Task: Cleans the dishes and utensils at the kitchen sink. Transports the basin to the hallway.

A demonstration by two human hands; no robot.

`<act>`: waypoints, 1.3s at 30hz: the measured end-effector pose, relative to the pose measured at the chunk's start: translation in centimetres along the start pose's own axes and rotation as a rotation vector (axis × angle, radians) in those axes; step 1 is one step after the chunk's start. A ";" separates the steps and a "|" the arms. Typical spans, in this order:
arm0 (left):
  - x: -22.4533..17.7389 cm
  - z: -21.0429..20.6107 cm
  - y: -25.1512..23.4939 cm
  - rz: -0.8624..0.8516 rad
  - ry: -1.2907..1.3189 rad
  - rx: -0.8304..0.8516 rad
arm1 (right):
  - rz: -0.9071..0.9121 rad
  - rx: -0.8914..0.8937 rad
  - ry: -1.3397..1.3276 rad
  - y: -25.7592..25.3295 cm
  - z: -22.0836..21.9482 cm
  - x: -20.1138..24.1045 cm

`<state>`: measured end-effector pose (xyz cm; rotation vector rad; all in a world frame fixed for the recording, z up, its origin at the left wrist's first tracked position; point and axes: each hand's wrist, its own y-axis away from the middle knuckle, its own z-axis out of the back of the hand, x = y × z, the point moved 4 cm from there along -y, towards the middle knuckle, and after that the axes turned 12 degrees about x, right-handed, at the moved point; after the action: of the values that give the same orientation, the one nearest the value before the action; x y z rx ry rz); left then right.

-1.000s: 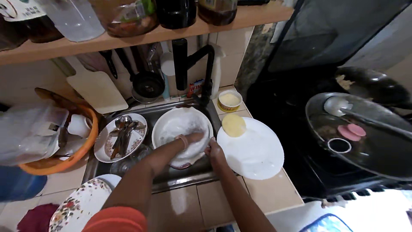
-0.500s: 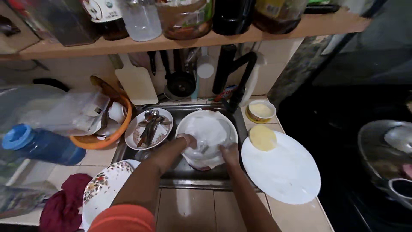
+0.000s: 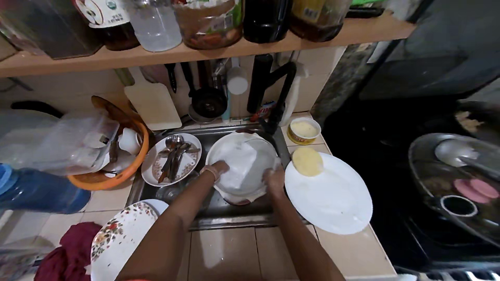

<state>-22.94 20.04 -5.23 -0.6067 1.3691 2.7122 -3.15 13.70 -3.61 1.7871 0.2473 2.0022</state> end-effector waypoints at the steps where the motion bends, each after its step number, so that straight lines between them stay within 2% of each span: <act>1: 0.2 0.2 -0.1 -0.005 0.055 -0.022 | -0.010 -0.004 -0.055 0.4 0.5 0.2; 4: 0.4 1.1 -1.2 -0.021 0.197 -0.071 | 0.002 -0.034 -0.195 2.1 1.9 0.6; 8: -0.9 1.3 -0.8 -0.008 0.155 -0.031 | 0.072 -0.081 -0.173 3.7 2.7 1.2; 11: -1.9 0.5 -0.1 -0.002 0.024 0.015 | 0.102 -0.068 -0.076 3.4 2.5 1.9; 16: -1.1 -0.7 -0.7 -0.007 -0.013 -0.033 | -0.026 -0.025 0.208 2.4 1.5 3.3; 18: -0.8 -1.1 -0.2 -0.008 -0.056 -0.041 | -0.045 -0.004 0.218 2.0 0.8 3.1; 25: -1.1 -0.8 -0.4 0.005 -0.191 -0.028 | 0.003 -0.048 -0.178 1.2 -0.6 -0.6; 29: -1.3 0.8 0.1 0.015 -0.036 -0.107 | 0.031 -0.077 -0.332 2.6 -0.2 -1.3; 36: -2.2 2.7 4.1 -0.018 -0.010 -0.245 | 0.069 -0.074 -0.591 3.9 0.5 -2.4; 39: -1.8 4.0 4.3 0.000 0.026 -0.295 | 0.091 -0.065 -0.663 3.5 0.5 -2.3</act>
<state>-23.44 20.80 0.80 -0.6594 0.9781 2.9395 -3.27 9.58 -4.14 2.3244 -0.1090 1.3400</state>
